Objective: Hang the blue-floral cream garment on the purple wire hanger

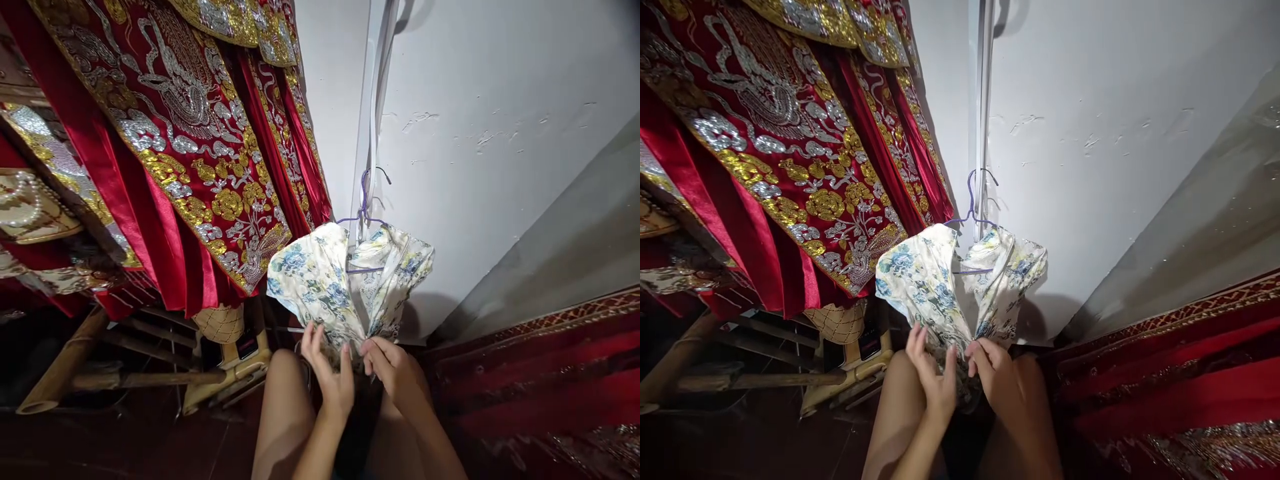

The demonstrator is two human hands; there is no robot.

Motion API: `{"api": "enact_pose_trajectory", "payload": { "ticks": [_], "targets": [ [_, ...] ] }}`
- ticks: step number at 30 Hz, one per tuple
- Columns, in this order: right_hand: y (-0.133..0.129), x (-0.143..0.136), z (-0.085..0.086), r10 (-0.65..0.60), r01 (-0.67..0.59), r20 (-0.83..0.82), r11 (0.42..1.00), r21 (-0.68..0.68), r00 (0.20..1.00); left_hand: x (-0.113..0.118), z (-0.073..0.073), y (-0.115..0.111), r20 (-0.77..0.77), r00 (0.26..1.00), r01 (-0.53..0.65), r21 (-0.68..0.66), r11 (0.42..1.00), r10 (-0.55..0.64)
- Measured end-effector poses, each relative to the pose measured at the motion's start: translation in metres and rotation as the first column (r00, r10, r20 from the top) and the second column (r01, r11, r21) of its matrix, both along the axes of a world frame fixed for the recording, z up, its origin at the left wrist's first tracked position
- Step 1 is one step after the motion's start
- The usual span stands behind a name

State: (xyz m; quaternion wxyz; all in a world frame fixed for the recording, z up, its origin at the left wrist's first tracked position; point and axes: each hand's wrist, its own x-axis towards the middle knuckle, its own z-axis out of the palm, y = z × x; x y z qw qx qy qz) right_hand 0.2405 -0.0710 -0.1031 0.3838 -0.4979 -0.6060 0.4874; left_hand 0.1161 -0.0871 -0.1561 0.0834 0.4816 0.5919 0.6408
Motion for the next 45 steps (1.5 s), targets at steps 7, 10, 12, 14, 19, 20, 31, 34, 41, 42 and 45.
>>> {"api": "enact_pose_trajectory", "payload": {
  "ticks": [7,10,12,14,19,20,31,34,41,42,45],
  "targets": [
    [0.039,-0.007,0.018,0.109,-0.131,-0.184,0.985,-0.116,0.977,-0.002,-0.007,0.017,0.022,0.901,0.430,-0.164,0.888,-0.432],
    [0.071,-0.002,0.059,-0.050,0.032,-0.289,0.997,-0.068,0.956,-0.002,-0.013,0.022,-0.016,0.880,0.464,-0.179,0.868,-0.474],
    [0.089,-0.002,0.092,-0.108,0.102,-0.394,0.994,-0.035,0.913,-0.002,-0.017,0.025,-0.042,0.859,0.493,-0.203,0.846,-0.511],
    [0.099,-0.004,0.118,-0.117,0.147,-0.498,0.989,0.021,0.859,-0.006,-0.018,0.029,-0.080,0.825,0.530,-0.238,0.814,-0.560],
    [0.094,-0.008,0.126,-0.066,0.148,-0.488,0.980,0.133,0.871,-0.023,0.018,0.052,-0.215,0.715,0.600,-0.299,0.742,-0.665],
    [0.091,-0.008,0.121,-0.052,0.130,-0.449,0.981,0.144,0.892,-0.026,0.034,0.058,-0.218,0.721,0.609,-0.251,0.752,-0.657],
    [0.085,-0.011,0.098,-0.174,0.234,-0.198,0.911,0.341,0.965,-0.017,0.166,0.114,-0.571,0.744,0.519,0.166,0.838,-0.347],
    [0.094,-0.014,0.076,-0.183,0.199,-0.079,0.899,0.391,0.980,-0.022,0.160,0.113,-0.532,0.827,0.373,0.279,0.885,-0.181],
    [0.083,-0.004,0.019,0.001,0.003,-0.029,0.987,0.160,1.000,-0.091,0.164,0.121,0.317,0.946,-0.038,0.329,0.944,-0.072],
    [0.077,-0.004,0.014,0.011,-0.001,-0.074,0.992,0.129,0.997,-0.104,0.162,0.126,0.436,0.894,-0.035,0.293,0.955,-0.101],
    [0.055,-0.008,0.005,0.035,-0.024,-0.225,0.998,0.052,0.974,-0.128,0.145,0.138,0.625,0.748,0.111,0.210,0.971,-0.220]
  ]
}}
